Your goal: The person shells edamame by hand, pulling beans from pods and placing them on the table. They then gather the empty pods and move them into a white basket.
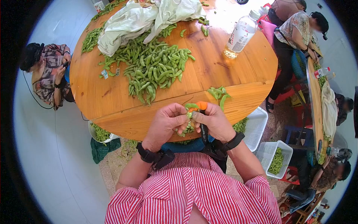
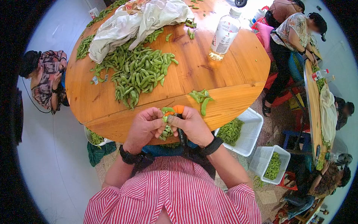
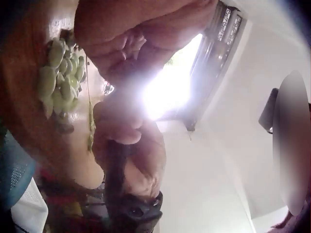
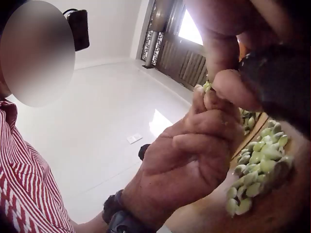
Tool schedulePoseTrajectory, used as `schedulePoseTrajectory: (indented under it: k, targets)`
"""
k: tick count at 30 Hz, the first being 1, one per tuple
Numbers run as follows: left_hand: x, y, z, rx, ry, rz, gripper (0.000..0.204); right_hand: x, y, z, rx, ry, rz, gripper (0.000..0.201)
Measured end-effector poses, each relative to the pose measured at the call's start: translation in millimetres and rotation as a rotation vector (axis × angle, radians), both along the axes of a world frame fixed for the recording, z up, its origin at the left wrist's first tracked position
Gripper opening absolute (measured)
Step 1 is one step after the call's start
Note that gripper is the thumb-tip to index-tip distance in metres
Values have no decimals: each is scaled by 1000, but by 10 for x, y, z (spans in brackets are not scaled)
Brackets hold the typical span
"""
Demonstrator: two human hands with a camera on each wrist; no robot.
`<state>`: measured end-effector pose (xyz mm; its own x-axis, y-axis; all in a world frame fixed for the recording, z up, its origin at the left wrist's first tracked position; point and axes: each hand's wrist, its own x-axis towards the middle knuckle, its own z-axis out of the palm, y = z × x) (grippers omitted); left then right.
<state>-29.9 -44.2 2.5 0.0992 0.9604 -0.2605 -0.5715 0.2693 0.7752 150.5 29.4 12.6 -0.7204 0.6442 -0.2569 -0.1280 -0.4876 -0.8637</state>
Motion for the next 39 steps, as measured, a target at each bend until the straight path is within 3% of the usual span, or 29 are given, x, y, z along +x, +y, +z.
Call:
schedulePoseTrajectory:
  k: [1,3,6,8,12,17,20,27,29,34,36,37,39]
  targets:
    - [10,-4,23,0,0,0,14,-6,-4,-3,-3,-4,-10,10]
    - [60,-10,99,-21,277,30,12,-6,-1,0,-6,-8,-21,11]
    - [132,-37,62,35,365,124,12,-9,-4,-4,138,-145,-36,13]
    - [100,-33,8,4,311,115,12,-35,-47,-26,314,-267,-107,15]
    - [95,-28,-54,-55,206,129,15,-65,-101,28,441,-414,-119,16]
    - [156,-23,-63,-58,232,182,18,-104,-139,92,981,-568,-192,17]
    - [164,-22,-48,-64,273,189,19,-124,-160,49,1080,-642,-187,16]
    - [149,-49,-66,-61,308,145,23,-98,-151,33,924,-548,-143,17]
    - [137,-55,-66,-48,346,143,24,-71,-124,4,624,-480,-96,18]
    - [162,-69,-4,-5,479,155,22,-22,-54,-116,577,-466,-132,21]
    - [156,-70,4,229,1018,234,22,-1,-27,-128,573,-473,-146,22]
    - [147,-70,1,230,1018,235,22,20,-8,-158,563,-439,-167,23]
    - [126,-66,-3,386,1321,230,20,61,36,-150,555,-402,-186,24]
